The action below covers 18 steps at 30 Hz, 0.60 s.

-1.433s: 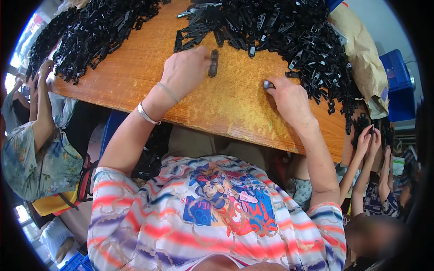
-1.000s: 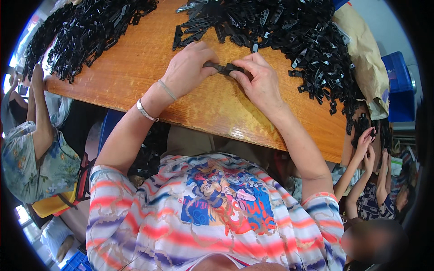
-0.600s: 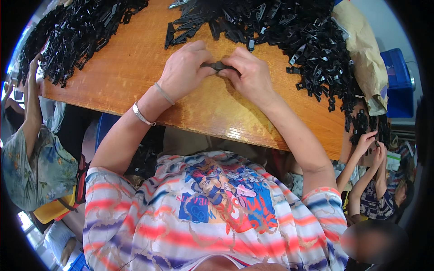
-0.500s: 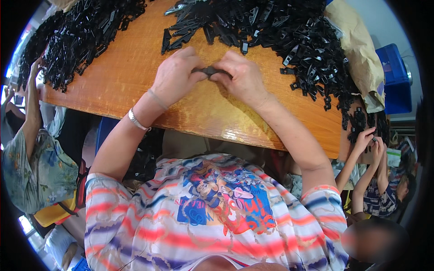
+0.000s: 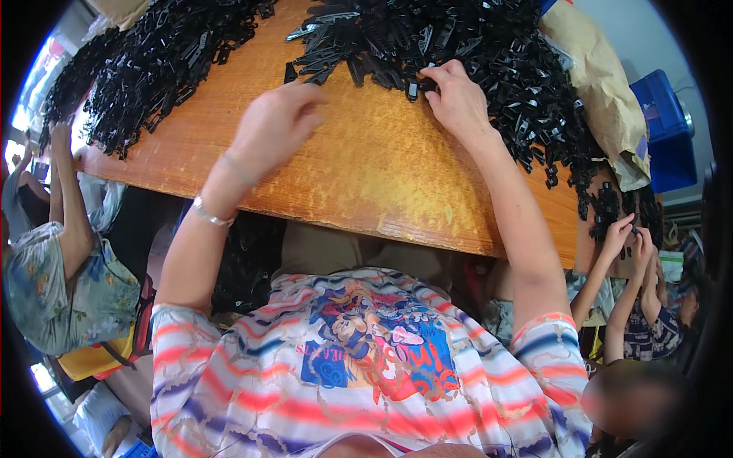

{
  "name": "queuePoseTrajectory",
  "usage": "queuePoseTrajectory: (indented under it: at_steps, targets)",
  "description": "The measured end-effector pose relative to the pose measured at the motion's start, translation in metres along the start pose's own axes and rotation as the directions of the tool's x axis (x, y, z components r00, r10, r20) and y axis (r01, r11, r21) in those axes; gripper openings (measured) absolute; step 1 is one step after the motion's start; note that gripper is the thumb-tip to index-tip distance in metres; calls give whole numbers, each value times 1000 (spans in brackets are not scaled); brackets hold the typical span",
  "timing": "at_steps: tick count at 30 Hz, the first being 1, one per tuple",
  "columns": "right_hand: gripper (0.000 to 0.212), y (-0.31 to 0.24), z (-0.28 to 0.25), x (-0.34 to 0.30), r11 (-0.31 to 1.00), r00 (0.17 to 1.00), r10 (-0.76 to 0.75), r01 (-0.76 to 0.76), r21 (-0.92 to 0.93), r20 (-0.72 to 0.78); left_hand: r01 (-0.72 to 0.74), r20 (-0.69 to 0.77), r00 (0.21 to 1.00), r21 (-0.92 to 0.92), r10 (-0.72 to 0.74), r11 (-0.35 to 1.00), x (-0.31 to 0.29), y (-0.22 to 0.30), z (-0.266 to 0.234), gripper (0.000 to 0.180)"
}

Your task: The person assembles plastic components by picking pieces from piles on the table, snapping them together by hand, and stacking the assembled parts.

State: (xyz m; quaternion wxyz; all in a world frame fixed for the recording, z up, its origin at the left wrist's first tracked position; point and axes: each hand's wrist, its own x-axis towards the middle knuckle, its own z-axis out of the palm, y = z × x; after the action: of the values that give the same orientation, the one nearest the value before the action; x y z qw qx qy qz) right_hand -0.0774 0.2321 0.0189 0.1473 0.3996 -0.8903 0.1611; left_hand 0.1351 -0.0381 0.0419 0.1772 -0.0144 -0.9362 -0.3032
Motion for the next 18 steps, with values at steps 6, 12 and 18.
queuePoseTrajectory:
  at_steps: [6,12,18]
  targets:
    - [35,-25,-7,-37,986,994,-106,109,128,-29,-50,58,997,-42,53,998,46,31,68,33]
    - [39,-27,-44,-67,936,997,63,-44,349,-42,-51,60,996,-120,59,991,42,45,89,41]
    - [34,-2,-29,-71,953,996,84,-84,292,13,-7,-24,1000,31,8,999,46,65,108,49]
